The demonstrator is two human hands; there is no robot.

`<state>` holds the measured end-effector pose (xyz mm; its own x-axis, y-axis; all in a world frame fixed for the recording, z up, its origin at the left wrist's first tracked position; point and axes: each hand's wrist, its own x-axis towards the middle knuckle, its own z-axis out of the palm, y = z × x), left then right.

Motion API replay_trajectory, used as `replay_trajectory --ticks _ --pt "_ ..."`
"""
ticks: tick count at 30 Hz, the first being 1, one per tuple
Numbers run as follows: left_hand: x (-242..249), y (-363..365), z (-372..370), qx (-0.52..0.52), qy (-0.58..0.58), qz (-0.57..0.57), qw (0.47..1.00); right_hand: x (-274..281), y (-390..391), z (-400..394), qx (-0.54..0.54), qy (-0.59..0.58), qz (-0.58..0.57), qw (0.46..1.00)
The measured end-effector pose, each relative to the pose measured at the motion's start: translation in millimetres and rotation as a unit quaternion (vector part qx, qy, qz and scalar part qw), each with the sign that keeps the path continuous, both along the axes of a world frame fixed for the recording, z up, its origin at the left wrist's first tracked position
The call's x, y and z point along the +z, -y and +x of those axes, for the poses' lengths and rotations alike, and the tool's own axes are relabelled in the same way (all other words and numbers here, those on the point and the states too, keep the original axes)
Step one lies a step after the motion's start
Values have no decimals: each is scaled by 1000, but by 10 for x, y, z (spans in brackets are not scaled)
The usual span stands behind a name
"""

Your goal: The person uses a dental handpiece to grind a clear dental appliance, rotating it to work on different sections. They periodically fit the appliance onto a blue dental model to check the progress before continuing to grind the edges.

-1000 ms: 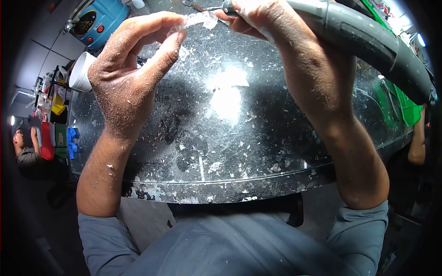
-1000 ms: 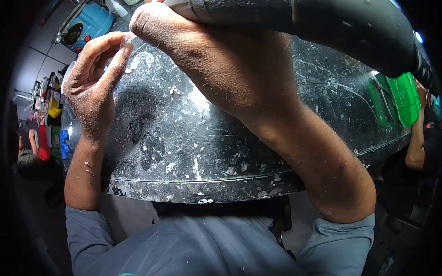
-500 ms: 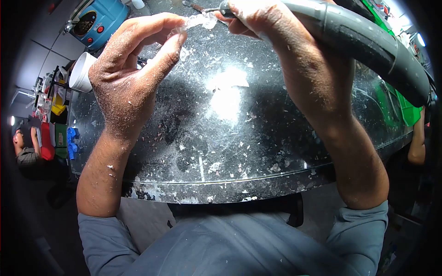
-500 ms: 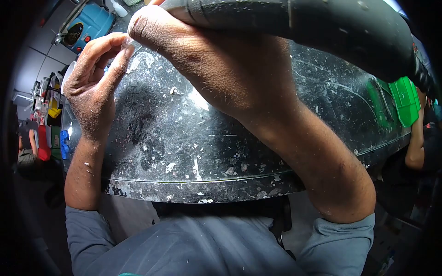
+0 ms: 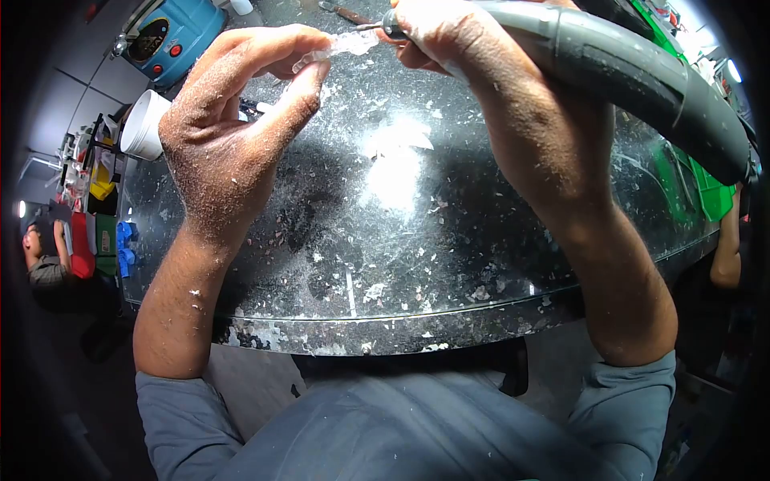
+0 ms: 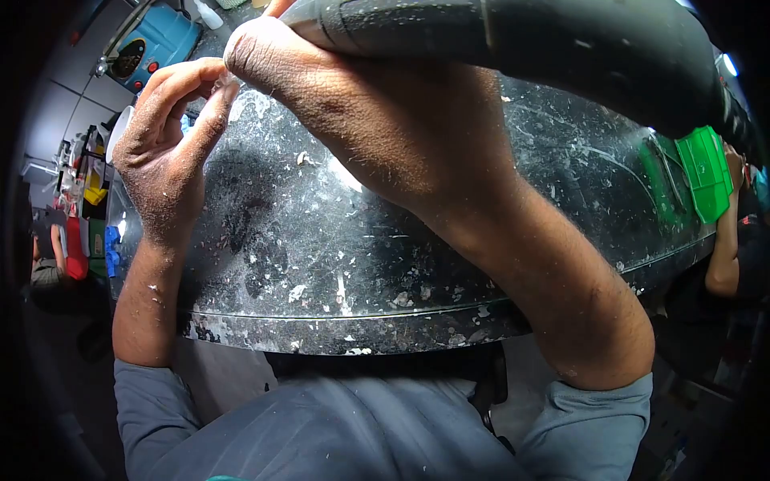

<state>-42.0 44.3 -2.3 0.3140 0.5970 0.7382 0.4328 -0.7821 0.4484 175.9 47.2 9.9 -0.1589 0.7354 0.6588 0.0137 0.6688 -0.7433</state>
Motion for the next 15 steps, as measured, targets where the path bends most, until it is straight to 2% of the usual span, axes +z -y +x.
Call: replay_trajectory --ticks 15 --pt "4 16 15 0 3 -10 1000 7 -24 -10 7 -6 -11 1000"
